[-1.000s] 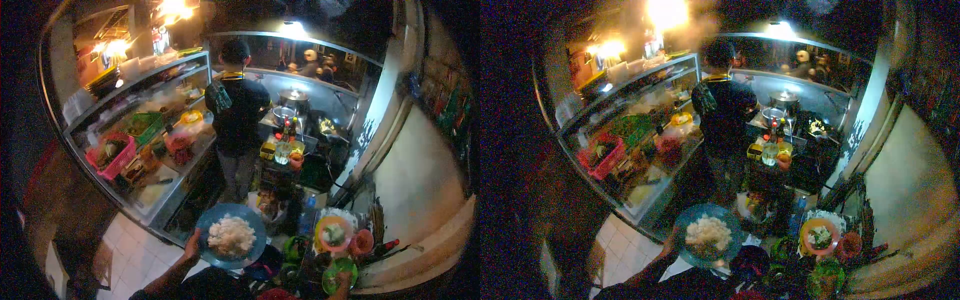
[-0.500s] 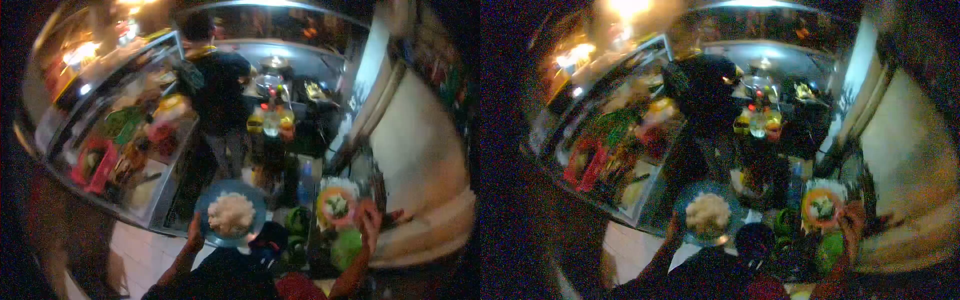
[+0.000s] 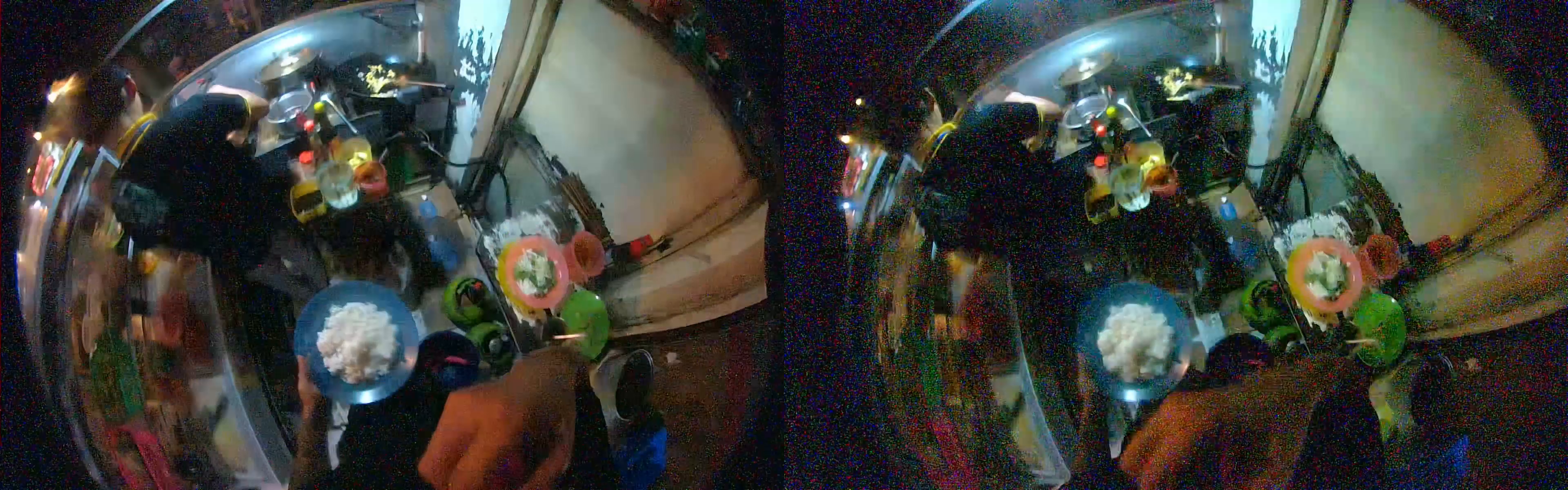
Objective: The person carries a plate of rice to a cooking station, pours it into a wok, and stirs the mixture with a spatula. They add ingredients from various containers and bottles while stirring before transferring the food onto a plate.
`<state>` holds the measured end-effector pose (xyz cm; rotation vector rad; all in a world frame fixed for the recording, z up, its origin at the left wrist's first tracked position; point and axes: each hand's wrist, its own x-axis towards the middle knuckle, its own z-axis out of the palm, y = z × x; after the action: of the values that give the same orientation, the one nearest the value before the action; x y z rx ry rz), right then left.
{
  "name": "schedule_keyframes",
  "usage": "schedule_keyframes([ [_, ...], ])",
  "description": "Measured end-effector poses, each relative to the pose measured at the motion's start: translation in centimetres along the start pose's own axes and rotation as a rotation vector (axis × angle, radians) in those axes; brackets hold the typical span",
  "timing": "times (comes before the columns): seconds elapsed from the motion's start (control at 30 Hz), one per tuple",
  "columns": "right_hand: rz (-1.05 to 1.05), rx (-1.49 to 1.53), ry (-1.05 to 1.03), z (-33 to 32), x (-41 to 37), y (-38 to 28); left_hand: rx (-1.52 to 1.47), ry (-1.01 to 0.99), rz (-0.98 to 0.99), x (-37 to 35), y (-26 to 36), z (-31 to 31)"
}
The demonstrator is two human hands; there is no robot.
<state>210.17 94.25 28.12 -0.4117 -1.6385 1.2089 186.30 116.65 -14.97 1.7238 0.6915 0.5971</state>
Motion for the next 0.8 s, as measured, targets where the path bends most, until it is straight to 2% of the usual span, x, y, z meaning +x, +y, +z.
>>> schedule_keyframes([
  [0.03, 0.015, 0.083, 0.010, -1.7, 1.4, -0.1, -0.307, -0.061, -0.210, 3.4, 1.5, -0.9],
  [0.07, -0.030, 0.126, 0.028, -3.3, 2.7, 0.5, -0.932, -0.225, -0.632, 6.5, 4.3, -2.1],
  [0.1, -0.077, 0.169, 0.044, -5.0, 4.1, 1.1, -0.618, -0.079, -0.524, 8.7, 14.7, 0.6],
  [0.17, -0.094, 0.226, 0.056, -8.7, 6.6, 1.2, -0.607, -0.114, -0.488, 13.2, 11.6, -0.9],
  [0.27, -0.074, 0.160, 0.061, -12.5, 5.0, 1.2, -0.587, -0.155, -0.381, 16.7, 9.2, -0.4],
  [0.33, -0.067, 0.050, 0.195, -16.1, 4.5, 2.3, -0.790, -0.253, -0.499, 19.4, 12.7, -0.1],
  [0.37, -0.053, -0.022, 0.372, -17.5, 3.5, 2.1, -0.644, -0.227, -0.435, 20.6, 10.3, -1.3],
  [0.4, -0.026, -0.090, 0.548, -18.8, 2.4, 1.9, -0.642, -0.218, -0.440, 21.9, 9.2, -2.0],
  [0.43, -0.106, -0.092, 0.876, -18.4, 0.3, 3.2, -0.625, -0.164, -0.449, 22.2, 8.3, -2.3],
  [0.47, -0.067, -0.141, 1.191, -19.0, -2.2, 4.8, -0.603, -0.119, -0.463, 23.1, 8.4, -2.8],
  [0.5, 0.026, -0.132, 1.331, -19.7, -5.0, 5.7, -0.600, -0.114, -0.457, 23.8, 9.5, -2.5],
  [0.57, 0.419, -0.049, 1.793, -19.4, -8.5, 9.1, -0.416, -0.111, -0.369, 24.5, 12.5, -1.3],
  [0.6, 0.556, -0.040, 1.868, -19.0, -10.0, 11.2, -0.410, -0.114, -0.373, 25.1, 15.7, -0.5],
  [0.63, 0.709, -0.137, 1.796, -18.4, -14.0, 15.6, -0.461, -0.190, -0.409, 26.1, 19.4, 0.8],
  [0.67, 0.831, -0.123, 1.830, -16.7, -17.1, 21.4, -0.534, -0.278, -0.440, 26.2, 19.1, 1.7],
  [0.7, 1.055, -0.230, 1.717, -15.7, -20.1, 25.9, -0.399, -0.237, -0.448, 26.7, 18.3, 2.2],
  [0.73, 1.007, -0.664, 1.675, -14.2, -24.4, 33.2, -0.396, -0.240, -0.458, 27.0, 17.4, 2.8],
  [0.77, 1.173, -0.593, 1.579, -12.9, -25.7, 35.4, -0.394, -0.243, -0.469, 27.4, 16.5, 3.3],
  [0.8, 1.282, -0.473, 1.524, -12.3, -26.4, 36.7, -0.516, -0.243, -0.450, 27.5, 12.0, 3.9],
])
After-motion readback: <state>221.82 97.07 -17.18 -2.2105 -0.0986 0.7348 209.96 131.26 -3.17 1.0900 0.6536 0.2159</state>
